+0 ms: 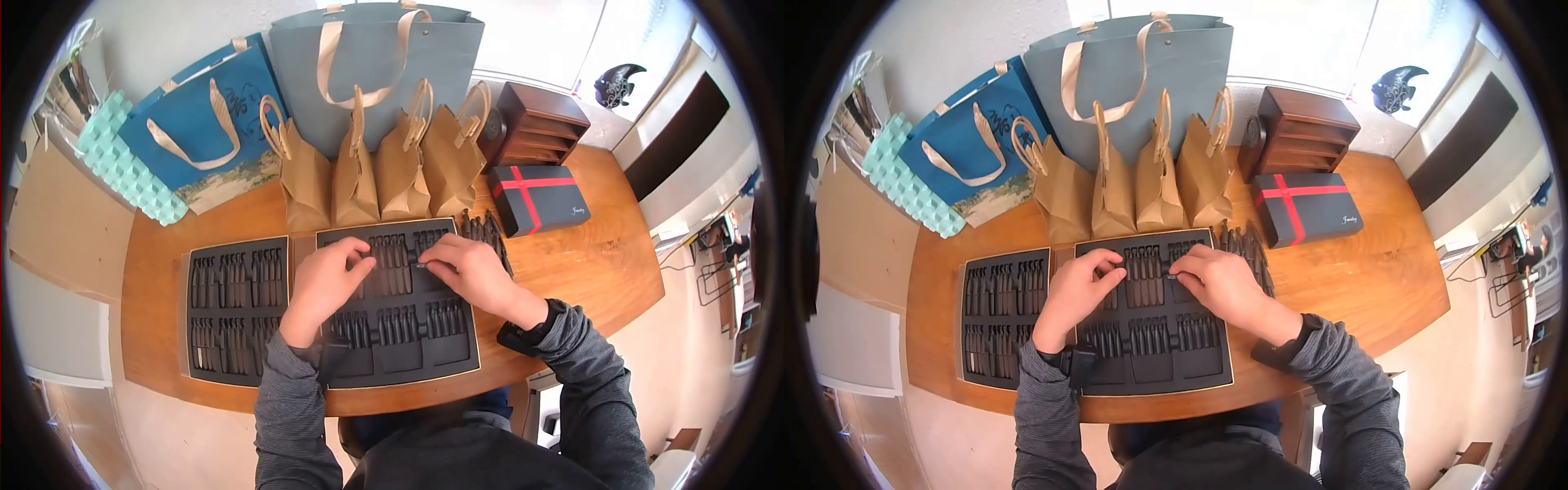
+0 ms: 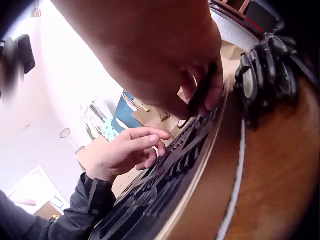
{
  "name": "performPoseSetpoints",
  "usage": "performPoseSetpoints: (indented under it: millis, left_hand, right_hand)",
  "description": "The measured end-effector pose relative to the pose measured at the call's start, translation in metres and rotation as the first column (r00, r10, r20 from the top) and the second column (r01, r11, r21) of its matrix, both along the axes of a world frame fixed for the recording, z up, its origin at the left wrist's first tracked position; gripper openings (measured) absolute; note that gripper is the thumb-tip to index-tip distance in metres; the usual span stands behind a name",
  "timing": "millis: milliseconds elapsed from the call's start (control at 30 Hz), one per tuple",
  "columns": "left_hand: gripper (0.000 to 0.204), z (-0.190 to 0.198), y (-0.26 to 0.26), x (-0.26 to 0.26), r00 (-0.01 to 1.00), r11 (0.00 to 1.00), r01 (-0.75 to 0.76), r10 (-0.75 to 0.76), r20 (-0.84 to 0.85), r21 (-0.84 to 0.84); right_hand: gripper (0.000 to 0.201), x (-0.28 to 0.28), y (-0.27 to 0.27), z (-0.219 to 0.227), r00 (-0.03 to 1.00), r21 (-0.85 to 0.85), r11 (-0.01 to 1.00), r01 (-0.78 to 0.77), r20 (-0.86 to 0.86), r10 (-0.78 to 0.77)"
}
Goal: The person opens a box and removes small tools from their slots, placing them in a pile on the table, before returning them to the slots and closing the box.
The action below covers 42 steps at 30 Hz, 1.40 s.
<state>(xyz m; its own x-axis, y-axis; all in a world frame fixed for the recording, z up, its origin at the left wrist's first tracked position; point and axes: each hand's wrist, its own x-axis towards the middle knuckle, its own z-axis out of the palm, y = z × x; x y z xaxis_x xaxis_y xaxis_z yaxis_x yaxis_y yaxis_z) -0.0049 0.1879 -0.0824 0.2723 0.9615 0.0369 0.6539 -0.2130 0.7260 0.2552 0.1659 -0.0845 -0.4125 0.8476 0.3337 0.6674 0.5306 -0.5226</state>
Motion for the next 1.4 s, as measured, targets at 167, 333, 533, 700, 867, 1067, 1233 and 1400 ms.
performPoseSetpoints:
  millis: [167, 333, 533, 700, 867, 1067, 1233, 1400]
  left_hand:
    - [0.027, 0.001, -0.005, 0.001, 0.995, 0.998, -0.015, 0.021, -0.093, 0.057]
    - [0.027, -0.002, -0.010, 0.004, 0.993, 0.997, -0.008, 0.016, -0.116, 0.070]
    - [0.026, -0.002, -0.012, 0.005, 0.993, 0.997, -0.005, 0.015, -0.116, 0.082]
    - [0.025, -0.002, -0.012, 0.005, 0.994, 0.997, -0.012, 0.020, -0.110, 0.078]
    - [0.025, -0.001, -0.012, 0.005, 0.993, 0.998, -0.013, 0.021, -0.119, 0.069]
    - [0.026, -0.003, -0.011, 0.005, 0.993, 0.998, -0.007, 0.015, -0.115, 0.068]
    - [0.026, -0.003, -0.012, 0.004, 0.993, 0.998, -0.012, 0.019, -0.119, 0.064]
    - [0.026, -0.007, -0.011, 0.003, 0.995, 0.996, -0.008, 0.016, -0.097, 0.085]
  right_hand:
    - [0.012, -0.009, 0.005, 0.012, 0.987, 0.021, 0.994, -0.107, 0.123, 0.103]
    - [0.010, -0.013, 0.006, 0.018, 0.973, 0.030, 0.983, -0.181, 0.154, 0.175]
    - [0.010, -0.018, 0.007, 0.017, 0.945, 0.027, 0.949, -0.313, 0.111, 0.309]
    - [0.013, -0.020, 0.005, 0.014, 0.935, -0.021, 0.939, -0.342, 0.093, 0.343]
    - [0.013, -0.023, 0.004, 0.011, 0.933, -0.054, 0.940, -0.338, 0.109, 0.342]
    - [0.012, -0.034, -0.001, -0.008, 0.953, -0.076, 0.951, -0.301, 0.002, 0.302]
    - [0.022, -0.038, 0.000, -0.005, 0.966, -0.009, 0.966, -0.257, 0.004, 0.257]
    - [0.032, -0.030, 0.002, -0.005, 0.979, -0.109, 0.974, -0.200, 0.002, 0.202]
